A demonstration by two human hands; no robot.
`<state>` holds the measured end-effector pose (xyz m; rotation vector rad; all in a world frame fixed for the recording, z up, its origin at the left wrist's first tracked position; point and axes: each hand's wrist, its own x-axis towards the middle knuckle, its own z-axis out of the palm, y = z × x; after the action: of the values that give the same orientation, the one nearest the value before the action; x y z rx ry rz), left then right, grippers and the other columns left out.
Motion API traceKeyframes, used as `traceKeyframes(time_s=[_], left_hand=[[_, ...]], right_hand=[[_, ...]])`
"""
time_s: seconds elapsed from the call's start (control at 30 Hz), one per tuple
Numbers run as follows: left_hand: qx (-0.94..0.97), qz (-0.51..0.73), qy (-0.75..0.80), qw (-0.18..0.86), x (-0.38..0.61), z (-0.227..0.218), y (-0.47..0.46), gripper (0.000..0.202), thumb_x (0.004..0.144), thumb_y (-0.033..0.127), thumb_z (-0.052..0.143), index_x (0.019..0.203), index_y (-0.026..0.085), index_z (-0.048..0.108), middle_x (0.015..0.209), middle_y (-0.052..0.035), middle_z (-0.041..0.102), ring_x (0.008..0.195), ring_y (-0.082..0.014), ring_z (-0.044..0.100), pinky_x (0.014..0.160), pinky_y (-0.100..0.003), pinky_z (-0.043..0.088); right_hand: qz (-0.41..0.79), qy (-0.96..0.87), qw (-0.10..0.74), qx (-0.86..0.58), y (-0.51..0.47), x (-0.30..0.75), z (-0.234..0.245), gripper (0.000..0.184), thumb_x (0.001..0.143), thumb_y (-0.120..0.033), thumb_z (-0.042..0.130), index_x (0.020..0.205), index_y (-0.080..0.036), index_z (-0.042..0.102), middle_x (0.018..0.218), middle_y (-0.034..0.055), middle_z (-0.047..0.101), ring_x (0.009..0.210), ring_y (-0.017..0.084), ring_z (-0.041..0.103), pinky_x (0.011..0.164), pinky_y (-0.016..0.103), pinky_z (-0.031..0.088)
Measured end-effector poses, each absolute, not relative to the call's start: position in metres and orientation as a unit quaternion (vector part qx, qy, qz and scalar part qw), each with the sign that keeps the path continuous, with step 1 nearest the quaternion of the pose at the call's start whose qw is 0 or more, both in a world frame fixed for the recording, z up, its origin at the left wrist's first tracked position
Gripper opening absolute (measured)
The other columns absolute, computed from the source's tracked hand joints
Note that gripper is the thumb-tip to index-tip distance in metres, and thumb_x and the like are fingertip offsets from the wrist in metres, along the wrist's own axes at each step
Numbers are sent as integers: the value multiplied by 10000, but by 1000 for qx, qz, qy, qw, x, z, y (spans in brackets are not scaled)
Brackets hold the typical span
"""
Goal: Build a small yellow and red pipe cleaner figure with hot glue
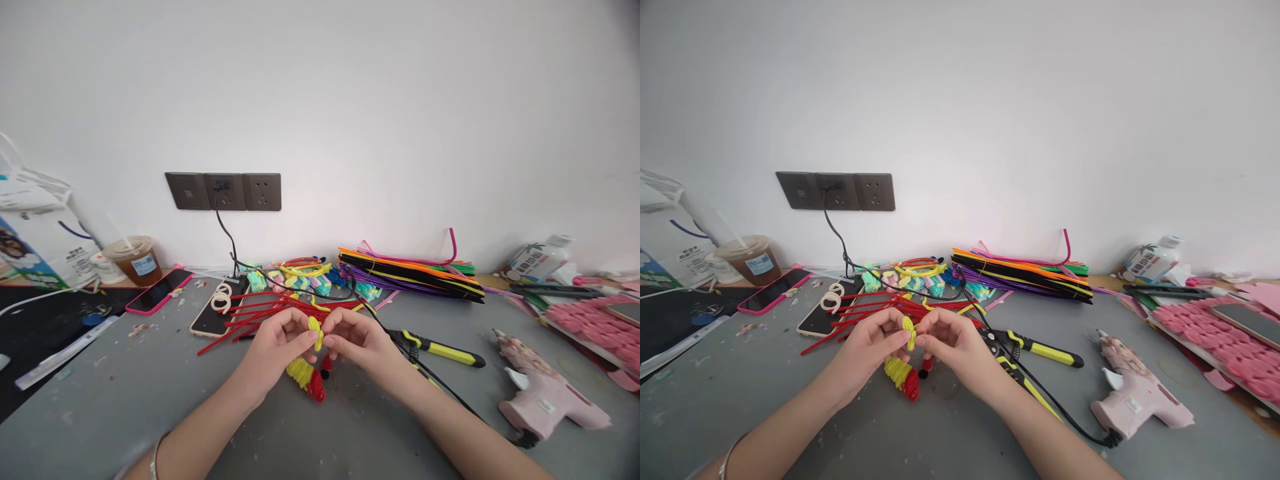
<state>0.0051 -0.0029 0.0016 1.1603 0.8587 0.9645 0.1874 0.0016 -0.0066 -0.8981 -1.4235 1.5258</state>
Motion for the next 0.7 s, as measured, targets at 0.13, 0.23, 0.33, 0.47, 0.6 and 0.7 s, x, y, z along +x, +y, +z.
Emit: traceKeyframes(time_s=[0.13,0.23,0.33,0.47,0.6,0.7], left_hand=[[521,415,376,644,5,2,-3,300,787,414,762,804,160,604,741,11,610,702,-107,562,641,-225,532],[524,413,378,642,6,2,-3,322,777,426,767,783,157,590,743,13,601,692,-105,560,627,-225,534],[518,416,382,642,7,2,-3,348,764,441,774,773,157,574,735,13,600,690,-104,558,624,-222,536],[512,419,385,643,8,2,-4,362,753,448,782,773,158,567,744,17,592,703,-103,564,635,-221,543],[519,414,381,644,8,2,-4,343,774,440,765,793,156,574,747,8,606,715,-109,577,660,-226,548],[520,417,382,640,7,2,-4,320,787,426,754,859,162,587,778,2,612,732,-115,576,661,-231,550]], right_hand=[[613,-567,411,-365,1,187,-7,393,756,-533,777,785,-180,607,701,-25,591,591,100,537,579,241,484],[616,-569,403,-367,1,187,-7,405,746,-543,781,777,-182,599,700,-24,593,595,103,536,580,243,476],[614,-570,400,-371,1,187,-7,410,761,-553,764,793,-183,592,698,-27,586,592,103,543,574,241,462],[613,-569,403,-371,0,186,-6,410,754,-538,777,794,-174,592,707,-32,572,591,88,522,571,226,452],[612,-571,401,-372,0,186,-5,416,765,-548,761,778,-168,592,717,-26,571,597,86,511,576,224,455],[610,-575,398,-373,1,186,-6,414,772,-548,755,783,-167,595,728,-22,569,597,86,508,575,224,457]])
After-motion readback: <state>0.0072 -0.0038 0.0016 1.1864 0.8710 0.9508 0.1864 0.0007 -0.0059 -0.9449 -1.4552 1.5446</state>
